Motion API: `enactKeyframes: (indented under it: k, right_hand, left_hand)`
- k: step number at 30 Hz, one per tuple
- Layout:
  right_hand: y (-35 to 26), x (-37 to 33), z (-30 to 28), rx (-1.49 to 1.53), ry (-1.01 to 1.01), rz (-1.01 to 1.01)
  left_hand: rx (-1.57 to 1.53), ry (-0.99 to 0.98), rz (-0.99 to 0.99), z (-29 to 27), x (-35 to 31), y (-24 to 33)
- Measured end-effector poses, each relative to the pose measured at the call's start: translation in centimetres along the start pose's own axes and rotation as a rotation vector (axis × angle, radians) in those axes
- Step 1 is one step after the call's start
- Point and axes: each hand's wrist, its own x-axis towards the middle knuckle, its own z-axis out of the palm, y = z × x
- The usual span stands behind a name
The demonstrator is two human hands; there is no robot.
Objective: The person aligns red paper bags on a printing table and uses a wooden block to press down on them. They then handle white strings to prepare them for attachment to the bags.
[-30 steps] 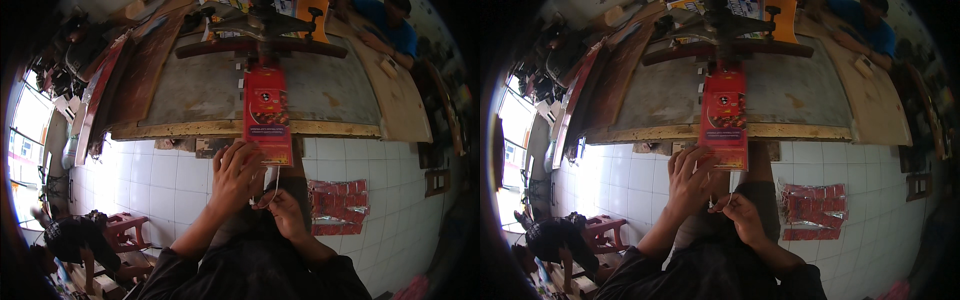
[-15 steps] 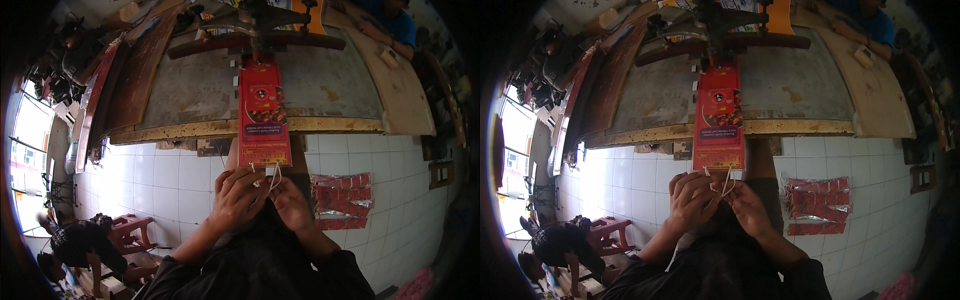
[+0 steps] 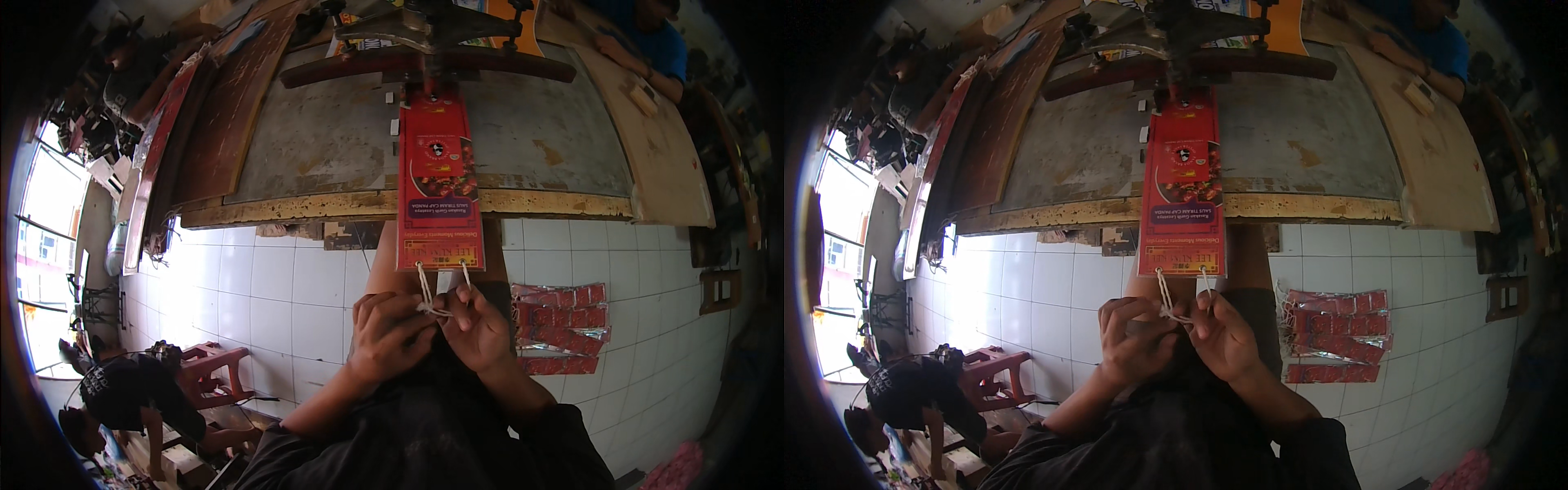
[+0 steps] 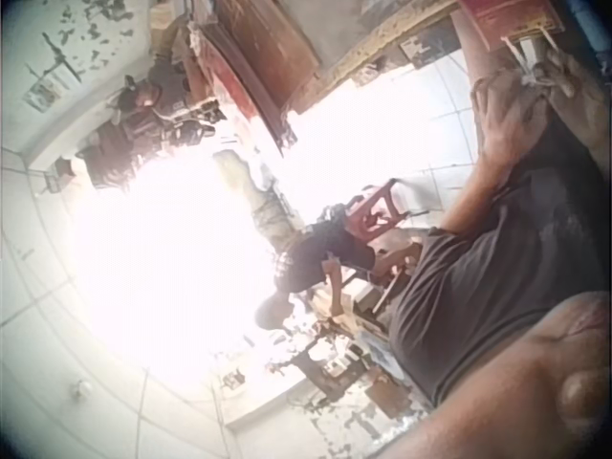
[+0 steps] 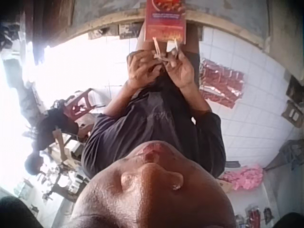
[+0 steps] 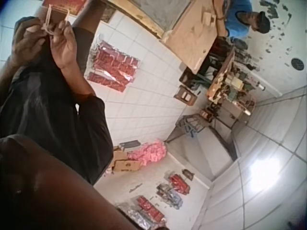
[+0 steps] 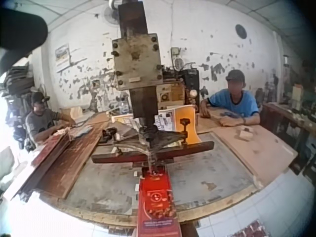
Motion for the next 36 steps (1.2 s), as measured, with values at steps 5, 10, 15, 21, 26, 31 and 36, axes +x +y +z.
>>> enactKeyframes:
  k: [5,10,15,21,26,31,36]
  right_hand:
    - [0.4,-0.3,0.1,-0.011,0.068,0.02]
    - [0.6,-0.4,0.2,-0.025,0.104,0.014]
    - [0.6,-0.9,0.3,-0.071,0.132,0.022]
    - [0.7,-1.0,0.3,-0.096,0.119,-0.019]
    - [1.2,-1.1,-0.1,-0.109,0.104,-0.065]
    - [1.2,-0.9,0.3,-0.164,0.104,-0.122]
    - [1.5,-0.8,0.1,-0.177,0.106,-0.132]
  left_hand:
    - [-0.469,0.002,-0.626,-0.3,-0.4,-0.6]
    - [-0.986,-0.113,-0.842,0.4,1.1,-0.4]
    - [-0.904,-0.225,-0.665,0.5,0.6,-1.2]
    - [-0.673,-0.332,-0.705,-1.1,1.1,-0.4]
    - [-0.548,-0.327,-0.817,-1.6,0.7,0.6]
    - [-0.448,-0.251,-0.713,-1.4,-0.1,1.7]
    - [-0.359,-0.135,-0.473,-0.5,-0.5,2.0]
